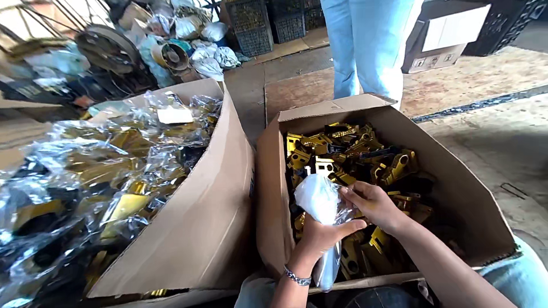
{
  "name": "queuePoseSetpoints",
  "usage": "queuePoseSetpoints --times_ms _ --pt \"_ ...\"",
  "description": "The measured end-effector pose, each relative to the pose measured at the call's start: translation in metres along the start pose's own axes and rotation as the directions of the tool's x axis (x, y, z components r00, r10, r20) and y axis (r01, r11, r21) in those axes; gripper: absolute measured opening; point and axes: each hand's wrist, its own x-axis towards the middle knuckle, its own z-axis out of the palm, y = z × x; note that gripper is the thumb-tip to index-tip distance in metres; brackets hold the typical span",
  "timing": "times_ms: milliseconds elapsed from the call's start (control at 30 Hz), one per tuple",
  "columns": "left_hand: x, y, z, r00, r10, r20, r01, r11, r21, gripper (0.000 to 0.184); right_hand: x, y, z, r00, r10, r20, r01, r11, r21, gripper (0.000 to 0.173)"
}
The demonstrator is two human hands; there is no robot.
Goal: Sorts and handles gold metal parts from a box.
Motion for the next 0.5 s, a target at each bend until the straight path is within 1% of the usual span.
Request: queuePoseSetpoints --times_ms 67,100,133,200,233,267,300,333,367,400,433,467,500 --pt "0.000 0.007 0.000 0.997 -0.074 0.017 0.075 0.994 -0.079 0.029 -0.005 0.003 -0.004 0.998 0.003 0.056 -0.003 1.000 0.005 0.020" --pt "0.001 0.009 -0.001 0.996 -0.093 0.009 0.094 0.993 -0.076 0.019 -0.008 0.004 -0.008 0.993 0.003 0.117 -0.006 1.000 0.029 0.016" --pt "0.002 0.009 -0.003 0.995 -0.103 -0.005 0.103 0.994 -0.041 0.016 -0.010 0.005 -0.012 0.985 -0.001 0.174 -0.010 0.998 0.063 0.012" --pt "0.006 0.005 -0.010 0.995 -0.076 -0.058 0.083 0.989 0.126 0.022 -0.014 0.007 -0.018 0.969 0.003 0.247 -0.037 0.990 0.133 0.006" --pt "0.010 0.001 -0.015 0.996 -0.020 -0.092 0.042 0.968 0.248 0.027 -0.015 0.008 -0.020 0.965 0.004 0.263 -0.046 0.987 0.155 0.005" --pt "0.016 -0.005 -0.022 0.990 0.057 -0.127 -0.005 0.925 0.379 0.032 -0.016 0.009 -0.020 0.967 0.006 0.255 -0.052 0.983 0.175 0.008" --pt "0.022 -0.009 -0.029 0.976 0.119 -0.182 -0.022 0.885 0.465 0.035 -0.017 0.010 -0.018 0.976 0.018 0.216 -0.061 0.979 0.194 0.014" --pt "0.025 -0.008 -0.032 0.958 0.122 -0.259 0.013 0.886 0.463 0.036 -0.019 0.010 -0.015 0.988 0.039 0.149 -0.071 0.974 0.216 0.022" --pt "0.024 -0.004 -0.032 0.950 0.081 -0.303 0.041 0.925 0.378 0.035 -0.019 0.011 -0.012 0.995 0.062 0.081 -0.078 0.972 0.221 0.027" --pt "0.019 0.001 -0.030 0.966 0.010 -0.259 0.055 0.969 0.241 0.032 -0.019 0.011 -0.009 0.997 0.050 0.050 -0.058 0.983 0.173 0.029" --pt "0.010 0.004 -0.026 0.988 -0.067 -0.142 0.082 0.991 0.104 0.034 -0.021 0.012 -0.006 0.997 -0.004 0.080 -0.003 0.996 0.087 0.028" --pt "0.003 0.004 -0.020 0.993 -0.119 -0.001 0.119 0.993 0.002 0.034 -0.022 0.013 -0.002 0.983 -0.086 0.161 0.086 0.996 0.006 0.028" --pt "0.000 0.002 -0.015 0.986 -0.132 0.102 0.136 0.990 -0.032 0.033 -0.022 0.013 0.001 0.952 -0.170 0.254 0.188 0.981 -0.049 0.029"
